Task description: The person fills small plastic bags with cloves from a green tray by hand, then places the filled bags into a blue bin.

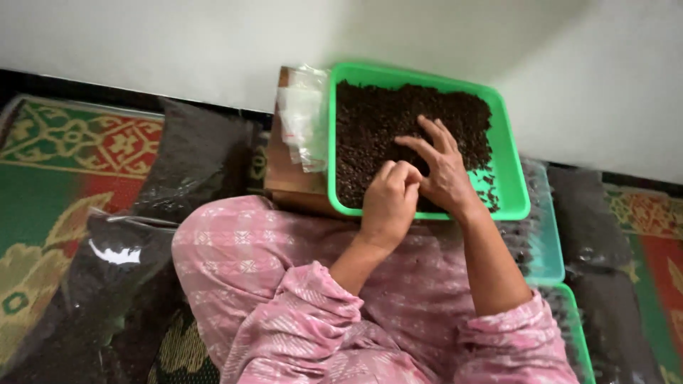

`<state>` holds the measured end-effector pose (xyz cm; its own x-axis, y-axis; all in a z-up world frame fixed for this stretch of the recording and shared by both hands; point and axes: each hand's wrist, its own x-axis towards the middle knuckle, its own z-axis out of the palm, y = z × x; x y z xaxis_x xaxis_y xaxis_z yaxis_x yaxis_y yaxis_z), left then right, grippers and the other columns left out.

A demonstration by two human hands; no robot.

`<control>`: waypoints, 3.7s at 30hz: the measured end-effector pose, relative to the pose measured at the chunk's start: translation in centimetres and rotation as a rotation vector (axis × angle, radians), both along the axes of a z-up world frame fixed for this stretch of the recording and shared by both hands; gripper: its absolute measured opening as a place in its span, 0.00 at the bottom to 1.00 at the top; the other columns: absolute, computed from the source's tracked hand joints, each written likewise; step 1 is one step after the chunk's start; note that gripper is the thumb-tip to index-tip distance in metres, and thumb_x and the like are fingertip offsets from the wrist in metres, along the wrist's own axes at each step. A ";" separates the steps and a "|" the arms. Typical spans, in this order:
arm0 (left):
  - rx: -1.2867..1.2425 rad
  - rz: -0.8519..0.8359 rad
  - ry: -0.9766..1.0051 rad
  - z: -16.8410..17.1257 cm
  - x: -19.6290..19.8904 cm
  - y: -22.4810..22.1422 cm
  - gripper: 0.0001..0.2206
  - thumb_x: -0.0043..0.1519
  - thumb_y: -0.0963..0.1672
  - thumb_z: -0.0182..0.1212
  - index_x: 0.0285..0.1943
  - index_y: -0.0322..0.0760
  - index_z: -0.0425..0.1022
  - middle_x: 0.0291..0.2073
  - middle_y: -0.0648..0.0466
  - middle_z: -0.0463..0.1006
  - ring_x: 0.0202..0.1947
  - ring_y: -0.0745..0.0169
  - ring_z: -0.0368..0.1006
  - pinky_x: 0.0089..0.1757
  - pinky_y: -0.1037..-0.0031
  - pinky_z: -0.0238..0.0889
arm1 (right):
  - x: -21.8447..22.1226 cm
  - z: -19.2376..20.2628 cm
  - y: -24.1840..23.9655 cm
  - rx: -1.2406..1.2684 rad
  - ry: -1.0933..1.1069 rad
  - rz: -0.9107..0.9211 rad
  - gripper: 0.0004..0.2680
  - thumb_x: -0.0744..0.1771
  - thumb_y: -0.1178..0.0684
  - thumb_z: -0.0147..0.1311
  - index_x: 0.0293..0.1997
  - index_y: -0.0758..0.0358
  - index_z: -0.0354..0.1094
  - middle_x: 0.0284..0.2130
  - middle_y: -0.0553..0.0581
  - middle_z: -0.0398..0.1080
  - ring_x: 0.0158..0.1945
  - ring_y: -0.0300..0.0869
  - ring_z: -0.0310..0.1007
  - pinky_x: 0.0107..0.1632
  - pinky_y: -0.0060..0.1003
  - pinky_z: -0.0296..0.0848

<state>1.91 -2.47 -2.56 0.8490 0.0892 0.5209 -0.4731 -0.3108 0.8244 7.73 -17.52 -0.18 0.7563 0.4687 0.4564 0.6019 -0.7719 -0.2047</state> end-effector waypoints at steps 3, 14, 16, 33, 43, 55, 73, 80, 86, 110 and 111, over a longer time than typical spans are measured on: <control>0.055 -0.048 0.024 -0.1 -0.7 0.3 0.11 0.53 0.37 0.67 0.38 0.44 0.72 0.33 0.53 0.73 0.38 0.46 0.77 0.42 0.61 0.72 | -0.5 0.2 -0.7 0.010 -0.029 -0.051 0.17 0.66 0.44 0.60 0.63 0.42 0.70 0.67 0.65 0.58 0.69 0.70 0.57 0.69 0.63 0.57; 0.286 -0.107 0.087 1.0 -1.5 2.4 0.08 0.56 0.39 0.66 0.40 0.47 0.74 0.34 0.55 0.75 0.38 0.51 0.77 0.42 0.62 0.71 | -1.4 -0.3 -5.4 0.121 0.078 -0.258 0.17 0.66 0.48 0.62 0.63 0.43 0.67 0.66 0.62 0.59 0.65 0.62 0.66 0.65 0.55 0.67; 0.343 -0.073 0.102 1.0 -1.4 2.9 0.08 0.57 0.40 0.66 0.42 0.46 0.75 0.35 0.55 0.77 0.39 0.51 0.78 0.42 0.63 0.71 | -1.0 -1.0 -5.7 0.133 0.037 -0.253 0.14 0.67 0.48 0.62 0.59 0.40 0.69 0.61 0.57 0.65 0.60 0.58 0.71 0.62 0.52 0.70; 0.126 0.116 -0.195 5.9 -4.3 7.6 0.02 0.63 0.40 0.64 0.42 0.41 0.80 0.36 0.55 0.81 0.35 0.56 0.78 0.39 0.72 0.73 | -3.4 2.2 -3.6 0.280 -0.065 -0.164 0.11 0.68 0.64 0.57 0.54 0.51 0.74 0.56 0.57 0.70 0.60 0.54 0.73 0.59 0.46 0.73; 0.588 0.423 0.008 2.7 0.0 19.6 0.13 0.60 0.42 0.70 0.53 0.38 0.78 0.44 0.50 0.73 0.41 0.46 0.64 0.45 0.60 0.61 | -3.1 3.8 -1.1 0.130 -0.091 -0.139 0.07 0.74 0.69 0.54 0.58 0.71 0.75 0.61 0.72 0.69 0.64 0.60 0.70 0.66 0.51 0.70; 0.659 0.426 0.054 -0.1 0.9 19.1 0.16 0.54 0.47 0.78 0.51 0.53 0.83 0.52 0.56 0.71 0.45 0.52 0.65 0.40 0.63 0.64 | -2.8 3.5 -0.9 0.083 -0.092 -0.153 0.06 0.75 0.68 0.55 0.59 0.69 0.74 0.60 0.74 0.71 0.64 0.63 0.71 0.60 0.53 0.73; 0.797 0.342 0.137 -0.6 4.6 17.0 0.19 0.61 0.38 0.57 0.60 0.46 0.77 0.52 0.53 0.72 0.46 0.46 0.63 0.39 0.56 0.61 | -3.0 4.0 -0.7 0.086 -0.065 -0.181 0.07 0.74 0.65 0.53 0.58 0.67 0.74 0.59 0.69 0.72 0.64 0.57 0.71 0.63 0.50 0.72; 0.710 0.400 0.071 -0.2 5.0 15.9 0.08 0.59 0.35 0.65 0.43 0.36 0.84 0.42 0.49 0.80 0.41 0.46 0.70 0.34 0.62 0.69 | -2.8 3.8 -0.7 0.118 -0.056 -0.185 0.07 0.73 0.67 0.54 0.57 0.67 0.74 0.58 0.69 0.71 0.63 0.57 0.71 0.62 0.49 0.73; 0.652 0.439 -0.093 -1.1 4.9 16.1 0.04 0.62 0.38 0.67 0.40 0.38 0.84 0.39 0.53 0.81 0.38 0.52 0.69 0.31 0.70 0.66 | -2.8 3.8 -0.8 0.097 -0.057 -0.188 0.07 0.73 0.66 0.54 0.58 0.66 0.74 0.58 0.68 0.71 0.63 0.57 0.72 0.61 0.50 0.74; -0.341 0.237 0.034 -0.5 3.8 17.8 0.06 0.71 0.44 0.54 0.48 0.35 0.71 0.31 0.51 0.79 0.29 0.67 0.78 0.35 0.77 0.79 | -2.7 3.6 -1.1 0.085 -0.075 -0.156 0.08 0.72 0.66 0.55 0.57 0.65 0.74 0.58 0.67 0.71 0.62 0.56 0.72 0.64 0.51 0.72; -0.434 0.198 0.043 -0.4 3.7 17.9 0.06 0.70 0.43 0.55 0.49 0.34 0.71 0.33 0.50 0.79 0.30 0.66 0.78 0.35 0.78 0.79 | -2.7 3.6 -1.1 0.088 -0.076 -0.154 0.08 0.72 0.66 0.54 0.57 0.65 0.74 0.58 0.67 0.71 0.62 0.56 0.72 0.65 0.50 0.72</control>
